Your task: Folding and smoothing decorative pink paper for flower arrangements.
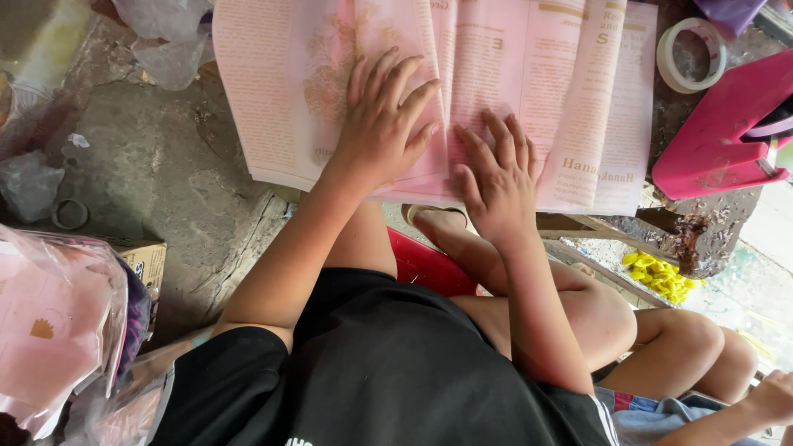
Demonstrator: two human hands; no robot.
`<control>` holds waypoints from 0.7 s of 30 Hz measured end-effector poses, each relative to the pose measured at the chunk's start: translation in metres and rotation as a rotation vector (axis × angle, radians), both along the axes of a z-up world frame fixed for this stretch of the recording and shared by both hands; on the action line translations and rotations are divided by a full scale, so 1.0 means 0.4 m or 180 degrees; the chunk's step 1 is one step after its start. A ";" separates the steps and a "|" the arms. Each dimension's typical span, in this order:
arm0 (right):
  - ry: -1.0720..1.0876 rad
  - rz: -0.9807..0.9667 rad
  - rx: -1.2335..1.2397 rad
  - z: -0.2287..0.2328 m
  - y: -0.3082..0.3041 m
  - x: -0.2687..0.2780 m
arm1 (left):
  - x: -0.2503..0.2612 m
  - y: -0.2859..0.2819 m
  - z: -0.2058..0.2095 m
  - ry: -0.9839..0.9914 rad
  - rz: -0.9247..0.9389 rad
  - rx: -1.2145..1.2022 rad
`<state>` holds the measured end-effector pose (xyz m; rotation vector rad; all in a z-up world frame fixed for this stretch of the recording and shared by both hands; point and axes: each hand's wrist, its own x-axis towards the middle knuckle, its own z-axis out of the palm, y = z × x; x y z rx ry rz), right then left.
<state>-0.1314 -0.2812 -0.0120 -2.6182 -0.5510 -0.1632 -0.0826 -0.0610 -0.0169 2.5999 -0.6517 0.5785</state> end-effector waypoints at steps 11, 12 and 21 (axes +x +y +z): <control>-0.0490 -0.0433 0.0358 0.035 -0.023 -0.030 | 0.028 0.002 -0.048 0.0148 -0.0065 0.0181; -0.0996 -0.0828 0.0500 0.041 -0.041 -0.042 | 0.033 0.003 -0.049 0.0401 -0.0048 0.0268; -0.0087 -0.2074 0.0709 0.017 -0.205 -0.061 | 0.019 -0.009 0.000 -0.0082 -0.0300 -0.0039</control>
